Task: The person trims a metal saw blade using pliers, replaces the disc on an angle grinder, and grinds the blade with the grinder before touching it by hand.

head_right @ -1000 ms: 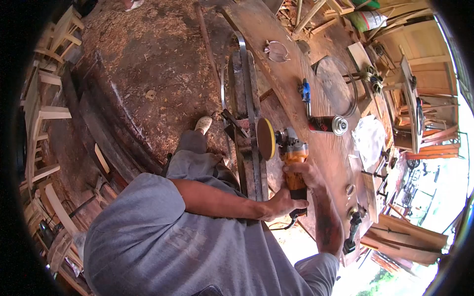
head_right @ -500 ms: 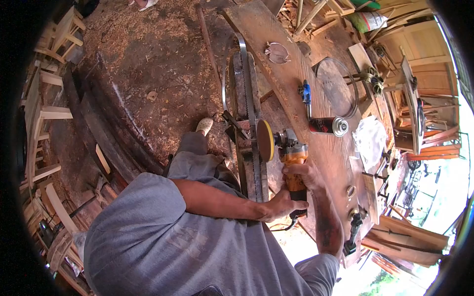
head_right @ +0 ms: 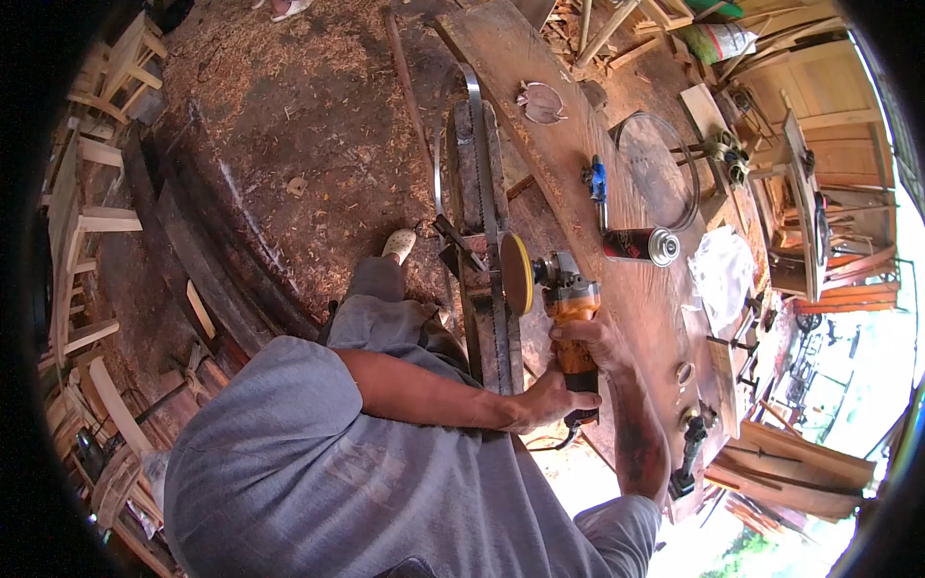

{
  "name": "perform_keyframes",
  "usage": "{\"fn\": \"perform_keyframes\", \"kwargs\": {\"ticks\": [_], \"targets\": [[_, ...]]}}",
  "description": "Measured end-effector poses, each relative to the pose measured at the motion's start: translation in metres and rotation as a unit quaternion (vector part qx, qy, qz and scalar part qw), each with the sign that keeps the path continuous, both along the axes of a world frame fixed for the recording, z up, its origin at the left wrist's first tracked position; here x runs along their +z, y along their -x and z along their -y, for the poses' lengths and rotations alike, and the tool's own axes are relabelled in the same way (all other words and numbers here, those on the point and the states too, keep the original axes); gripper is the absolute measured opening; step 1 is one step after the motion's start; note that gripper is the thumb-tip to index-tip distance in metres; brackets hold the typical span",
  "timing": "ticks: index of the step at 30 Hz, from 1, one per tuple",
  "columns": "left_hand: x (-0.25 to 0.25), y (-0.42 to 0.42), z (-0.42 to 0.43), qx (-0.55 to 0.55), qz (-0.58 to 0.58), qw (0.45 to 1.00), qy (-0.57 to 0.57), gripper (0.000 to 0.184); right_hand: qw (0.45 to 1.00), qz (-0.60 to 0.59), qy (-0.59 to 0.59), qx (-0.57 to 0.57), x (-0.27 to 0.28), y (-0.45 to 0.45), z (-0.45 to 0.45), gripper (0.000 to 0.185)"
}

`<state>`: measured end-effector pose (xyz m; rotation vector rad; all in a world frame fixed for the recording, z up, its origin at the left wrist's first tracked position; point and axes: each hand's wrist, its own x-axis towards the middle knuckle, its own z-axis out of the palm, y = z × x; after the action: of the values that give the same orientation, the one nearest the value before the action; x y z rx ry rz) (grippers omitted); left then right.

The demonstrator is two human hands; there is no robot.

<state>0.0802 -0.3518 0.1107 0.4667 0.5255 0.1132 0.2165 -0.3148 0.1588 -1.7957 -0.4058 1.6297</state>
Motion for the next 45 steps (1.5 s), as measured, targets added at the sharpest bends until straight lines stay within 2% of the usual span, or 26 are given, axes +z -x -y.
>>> {"fn": "perform_keyframes", "kwargs": {"ticks": [5, 8, 10, 13, 16, 19, 32, 38, 40, 45], "targets": [[0.002, 0.001, -0.001, 0.026, 0.009, 1.0, -0.003, 0.032, 1.0, 0.02, 0.005, 0.007, 0.001, 0.0, 0.0, 0.04], [-0.001, 0.0, -0.002, 0.0, 0.007, 1.0, 0.007, 0.031, 0.999, 0.038, 0.005, 0.01, -0.007, -0.005, 0.004, 0.04], [0.002, 0.003, -0.009, -0.058, 0.017, 0.998, -0.002, 0.03, 0.999, 0.036, 0.005, 0.01, -0.008, -0.006, 0.005, 0.039], [0.007, 0.006, -0.014, -0.059, 0.013, 0.998, 0.005, 0.03, 0.999, 0.033, 0.016, 0.01, -0.01, -0.008, 0.005, 0.037], [0.006, 0.003, -0.006, 0.004, 0.005, 1.0, 0.026, 0.03, 0.999, 0.039, 0.015, 0.013, -0.006, -0.004, 0.001, 0.036], [0.004, 0.001, -0.003, 0.02, 0.0, 1.0, 0.008, 0.03, 0.999, 0.047, 0.009, 0.019, -0.002, -0.001, -0.001, 0.036], [0.004, 0.003, -0.008, -0.022, 0.001, 1.0, 0.007, 0.031, 0.998, 0.057, -0.004, 0.029, -0.007, -0.004, 0.001, 0.039], [0.001, 0.001, -0.001, 0.032, -0.002, 0.999, -0.011, 0.03, 0.999, 0.031, 0.017, 0.015, 0.0, 0.001, -0.001, 0.037], [0.002, 0.002, -0.003, -0.028, 0.005, 0.999, 0.026, 0.031, 0.999, 0.033, 0.01, 0.015, 0.0, 0.001, 0.0, 0.037], [0.006, 0.002, -0.009, -0.018, 0.015, 1.0, 0.017, 0.032, 0.998, 0.054, -0.02, 0.028, -0.022, -0.016, 0.01, 0.034]]}}
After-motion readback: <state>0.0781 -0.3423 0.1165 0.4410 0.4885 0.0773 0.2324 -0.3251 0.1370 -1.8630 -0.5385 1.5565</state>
